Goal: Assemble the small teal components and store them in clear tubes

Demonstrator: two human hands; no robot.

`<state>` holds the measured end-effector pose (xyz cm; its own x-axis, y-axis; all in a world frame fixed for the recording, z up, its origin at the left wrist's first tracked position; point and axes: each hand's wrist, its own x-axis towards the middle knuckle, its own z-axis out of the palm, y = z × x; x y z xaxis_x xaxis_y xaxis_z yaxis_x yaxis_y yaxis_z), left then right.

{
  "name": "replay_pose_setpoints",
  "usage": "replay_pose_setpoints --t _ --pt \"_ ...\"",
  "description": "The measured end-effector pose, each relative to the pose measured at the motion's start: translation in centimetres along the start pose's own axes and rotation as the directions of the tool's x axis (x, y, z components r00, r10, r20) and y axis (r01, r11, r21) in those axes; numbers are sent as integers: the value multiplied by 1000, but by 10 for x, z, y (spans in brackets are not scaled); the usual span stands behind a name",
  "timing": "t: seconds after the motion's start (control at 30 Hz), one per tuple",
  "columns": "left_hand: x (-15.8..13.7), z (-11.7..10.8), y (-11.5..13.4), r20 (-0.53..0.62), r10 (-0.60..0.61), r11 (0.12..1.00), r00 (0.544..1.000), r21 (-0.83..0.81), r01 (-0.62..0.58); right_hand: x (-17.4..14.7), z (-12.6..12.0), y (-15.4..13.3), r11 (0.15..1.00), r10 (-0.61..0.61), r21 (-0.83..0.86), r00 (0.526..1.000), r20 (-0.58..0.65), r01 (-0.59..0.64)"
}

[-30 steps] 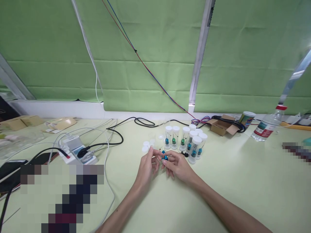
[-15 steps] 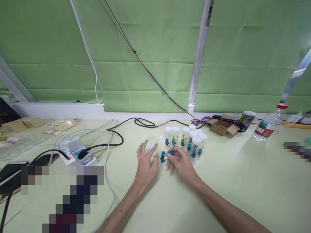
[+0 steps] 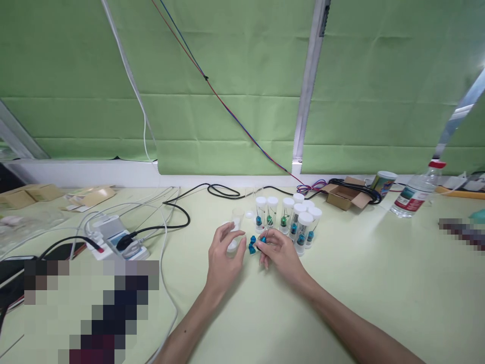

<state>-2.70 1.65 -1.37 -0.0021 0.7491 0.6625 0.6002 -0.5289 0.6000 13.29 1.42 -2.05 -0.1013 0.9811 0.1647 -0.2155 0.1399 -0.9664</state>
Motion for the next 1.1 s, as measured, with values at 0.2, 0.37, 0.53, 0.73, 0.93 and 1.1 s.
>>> replay_pose_setpoints --t 0.2,0.37,0.53,0.73,0.93,1.1 --pt "-4 -1 8 126 100 990 987 -110 -86 -1 0 -2 998 24 61 1000 15 -25" --pt "-8 -1 13 208 100 988 973 -137 -72 -2 -1 0 999 10 48 1000 -4 -10" --pt "-9 3 8 187 82 987 979 -149 -55 -2 -2 1 998 19 58 1000 3 -19" --pt "-8 3 5 162 106 986 981 -147 -82 -3 -1 -1 997 15 76 1000 -5 -15" --pt "-7 0 4 140 101 990 985 -109 -86 0 0 -6 997 -1 76 997 -74 7" --pt "-9 1 1 153 132 989 979 -90 -120 2 -2 -6 979 52 200 990 -130 -25"
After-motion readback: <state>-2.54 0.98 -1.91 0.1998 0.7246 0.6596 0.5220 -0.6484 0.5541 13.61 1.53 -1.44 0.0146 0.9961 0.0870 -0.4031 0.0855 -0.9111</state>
